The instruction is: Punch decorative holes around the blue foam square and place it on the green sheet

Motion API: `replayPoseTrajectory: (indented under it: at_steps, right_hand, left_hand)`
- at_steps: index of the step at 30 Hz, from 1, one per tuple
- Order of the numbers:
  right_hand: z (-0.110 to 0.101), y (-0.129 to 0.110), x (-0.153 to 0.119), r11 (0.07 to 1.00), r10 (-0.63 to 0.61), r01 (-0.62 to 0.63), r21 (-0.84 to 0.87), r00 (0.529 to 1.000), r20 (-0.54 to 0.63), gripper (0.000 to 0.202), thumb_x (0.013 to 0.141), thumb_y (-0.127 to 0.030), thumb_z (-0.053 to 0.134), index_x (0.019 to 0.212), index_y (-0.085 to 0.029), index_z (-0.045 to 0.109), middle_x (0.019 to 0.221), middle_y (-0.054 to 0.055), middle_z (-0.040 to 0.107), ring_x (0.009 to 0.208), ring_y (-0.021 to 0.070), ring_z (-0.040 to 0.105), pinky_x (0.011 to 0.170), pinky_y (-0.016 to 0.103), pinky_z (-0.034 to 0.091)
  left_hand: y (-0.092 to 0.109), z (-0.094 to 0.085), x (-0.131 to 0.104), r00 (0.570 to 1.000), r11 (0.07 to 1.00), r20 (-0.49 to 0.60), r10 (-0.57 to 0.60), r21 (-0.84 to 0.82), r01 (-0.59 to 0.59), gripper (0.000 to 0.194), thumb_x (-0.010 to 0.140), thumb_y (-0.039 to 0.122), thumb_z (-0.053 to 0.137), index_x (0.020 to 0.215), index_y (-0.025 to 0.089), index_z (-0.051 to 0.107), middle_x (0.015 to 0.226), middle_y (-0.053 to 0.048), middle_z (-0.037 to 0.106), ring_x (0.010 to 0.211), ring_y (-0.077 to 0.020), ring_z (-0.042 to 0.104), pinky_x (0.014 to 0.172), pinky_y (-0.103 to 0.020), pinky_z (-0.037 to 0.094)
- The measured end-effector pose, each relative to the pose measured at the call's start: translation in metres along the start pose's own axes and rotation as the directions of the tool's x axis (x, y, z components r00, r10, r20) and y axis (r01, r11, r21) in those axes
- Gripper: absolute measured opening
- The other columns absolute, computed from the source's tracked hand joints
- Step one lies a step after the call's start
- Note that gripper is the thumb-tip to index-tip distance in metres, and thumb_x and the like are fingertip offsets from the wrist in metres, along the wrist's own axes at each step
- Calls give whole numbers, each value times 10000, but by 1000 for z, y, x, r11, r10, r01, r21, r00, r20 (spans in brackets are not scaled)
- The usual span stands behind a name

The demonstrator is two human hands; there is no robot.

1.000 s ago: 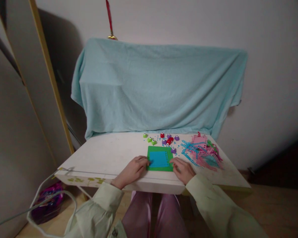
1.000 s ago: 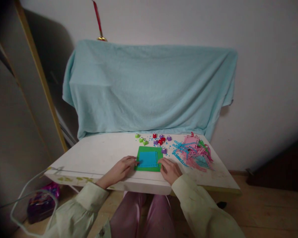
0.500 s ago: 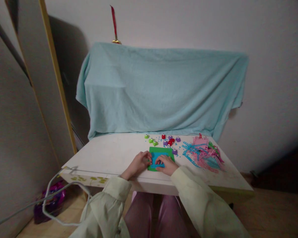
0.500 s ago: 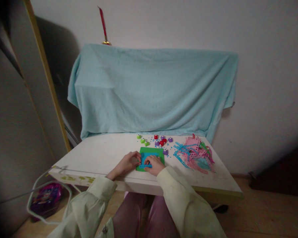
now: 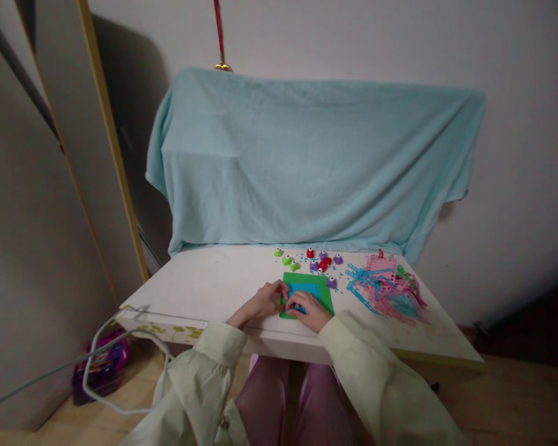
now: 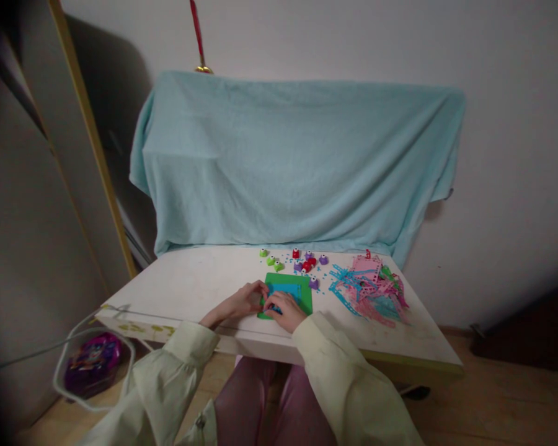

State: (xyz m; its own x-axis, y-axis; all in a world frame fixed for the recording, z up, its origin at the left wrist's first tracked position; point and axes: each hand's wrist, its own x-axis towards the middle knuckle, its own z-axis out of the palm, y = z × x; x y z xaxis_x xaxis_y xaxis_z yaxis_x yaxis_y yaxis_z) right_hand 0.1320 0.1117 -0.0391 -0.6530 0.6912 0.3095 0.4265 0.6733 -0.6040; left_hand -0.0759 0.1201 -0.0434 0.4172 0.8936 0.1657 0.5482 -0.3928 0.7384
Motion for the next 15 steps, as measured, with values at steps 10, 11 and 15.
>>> replayPoseTrajectory:
  at_steps: [10, 11, 15]
  right_hand:
    - [1, 3, -1, 997, -68, 69, 47, 998, -17, 45, 881, -243, 634, 916, -225, 654, 966, 28, 594, 974, 184, 560, 894, 334, 399]
    - [0, 4, -1, 995, -75, 76, 63, 997, -17, 45, 872, -243, 646, 909, -224, 662, 976, 31, 589, 980, 184, 559, 904, 335, 402]
    - [-6, 7, -3, 991, -76, 76, 110, 997, -7, 45, 820, -250, 709, 852, -222, 696, 1008, 40, 577, 1013, 192, 556, 953, 353, 402]
  left_hand:
    - [22, -9, -3, 990, 990, 66, -120, 76, 115, 434, 650, 212, 697, 1057, 235, 546, 985, 14, 673, 1006, -231, 549, 898, -343, 402]
    - [24, -10, -3, 988, 989, 73, -134, 78, 128, 435, 648, 207, 697, 1055, 238, 546, 987, 13, 672, 1009, -231, 548, 903, -346, 400]
    - [25, -10, -2, 985, 988, 87, -146, 70, 140, 403, 654, 192, 682, 1032, 237, 552, 1008, 7, 665, 1032, -233, 540, 927, -359, 389]
